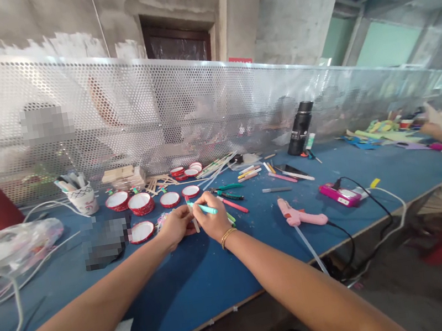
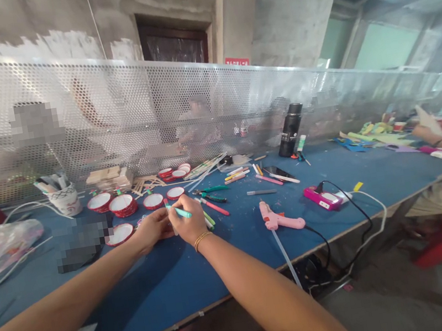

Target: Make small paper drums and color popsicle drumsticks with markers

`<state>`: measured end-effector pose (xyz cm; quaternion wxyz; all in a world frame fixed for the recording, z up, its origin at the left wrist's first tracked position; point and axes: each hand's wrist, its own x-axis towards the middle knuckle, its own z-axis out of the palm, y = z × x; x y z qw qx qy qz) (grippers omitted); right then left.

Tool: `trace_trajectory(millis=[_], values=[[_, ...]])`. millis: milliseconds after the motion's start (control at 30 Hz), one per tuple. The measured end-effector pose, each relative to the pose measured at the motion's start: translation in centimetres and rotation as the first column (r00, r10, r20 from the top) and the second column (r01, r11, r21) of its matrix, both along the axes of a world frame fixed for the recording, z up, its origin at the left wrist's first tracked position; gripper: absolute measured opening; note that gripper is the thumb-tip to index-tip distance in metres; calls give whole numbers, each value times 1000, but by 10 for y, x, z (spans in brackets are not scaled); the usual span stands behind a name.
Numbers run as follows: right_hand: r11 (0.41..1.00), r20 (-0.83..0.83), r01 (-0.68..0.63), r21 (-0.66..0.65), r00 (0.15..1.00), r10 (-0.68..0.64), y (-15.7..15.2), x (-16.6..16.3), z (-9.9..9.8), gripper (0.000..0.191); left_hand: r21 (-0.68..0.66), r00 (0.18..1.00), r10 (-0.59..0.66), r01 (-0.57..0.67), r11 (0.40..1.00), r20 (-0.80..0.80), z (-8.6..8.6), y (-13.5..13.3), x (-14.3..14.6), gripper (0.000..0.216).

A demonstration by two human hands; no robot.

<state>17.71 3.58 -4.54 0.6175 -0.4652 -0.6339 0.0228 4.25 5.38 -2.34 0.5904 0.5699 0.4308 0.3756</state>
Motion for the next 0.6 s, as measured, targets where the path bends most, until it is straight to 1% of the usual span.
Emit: trace_trajectory(millis=[200, 433, 600], values=[[999, -60, 32, -3, 998, -32, 1, 3, 0, 11, -25, 1000, -4, 4, 1000, 13, 4, -2, 1, 42], [999, -37, -29, 16, 999, 30, -2, -1, 1, 11, 4, 1000, -5, 5, 1000, 15, 1, 0, 0, 43], [1000, -50, -7, 15, 999, 8, 0, 0, 1, 11, -11, 1000, 1, -1, 1000, 17, 1, 0, 2, 44]])
